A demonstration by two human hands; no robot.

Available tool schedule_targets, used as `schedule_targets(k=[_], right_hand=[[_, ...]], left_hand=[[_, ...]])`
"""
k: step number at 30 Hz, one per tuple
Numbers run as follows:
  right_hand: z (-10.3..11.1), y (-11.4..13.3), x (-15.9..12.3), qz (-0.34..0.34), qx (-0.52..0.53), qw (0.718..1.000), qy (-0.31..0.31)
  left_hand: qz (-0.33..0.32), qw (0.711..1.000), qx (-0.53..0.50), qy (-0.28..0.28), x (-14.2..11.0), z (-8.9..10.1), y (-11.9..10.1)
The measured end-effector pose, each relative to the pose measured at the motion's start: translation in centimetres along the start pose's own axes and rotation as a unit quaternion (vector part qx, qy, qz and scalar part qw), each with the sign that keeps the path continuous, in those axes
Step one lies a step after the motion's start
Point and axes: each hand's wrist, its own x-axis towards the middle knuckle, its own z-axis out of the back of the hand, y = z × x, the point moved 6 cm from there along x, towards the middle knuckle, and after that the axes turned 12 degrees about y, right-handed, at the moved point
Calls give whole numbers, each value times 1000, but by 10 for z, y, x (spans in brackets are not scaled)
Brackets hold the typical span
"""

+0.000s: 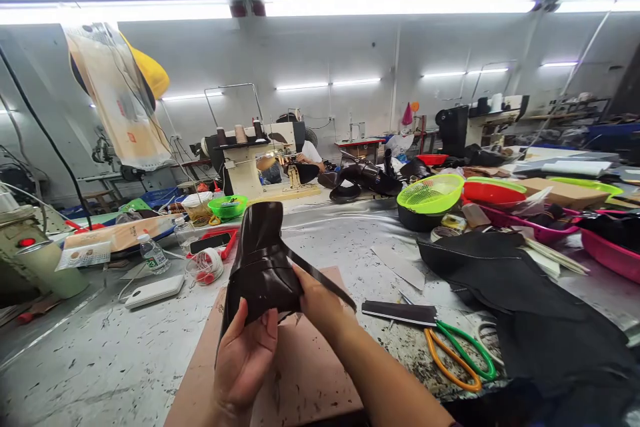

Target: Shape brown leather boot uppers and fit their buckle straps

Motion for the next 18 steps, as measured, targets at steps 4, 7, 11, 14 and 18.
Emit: schedule_targets(k=[4, 7, 11, 14, 18], right_hand=[[39, 3, 36, 91, -83, 992, 22], [39, 6, 47, 204, -114, 970, 70], [4, 2, 11, 322, -168, 925, 112], [-15, -23, -15, 235, -192, 950, 72], [1, -102, -29, -151, -219, 963, 46]], left_hand=[[121, 969, 125, 173, -25, -29, 24], [-4, 883, 405, 237, -38, -42, 10], [-150, 698, 700, 24, -27, -21, -31], [-23, 636, 771, 21, -4, 4, -17], [75, 644, 760, 52, 8, 25, 15]])
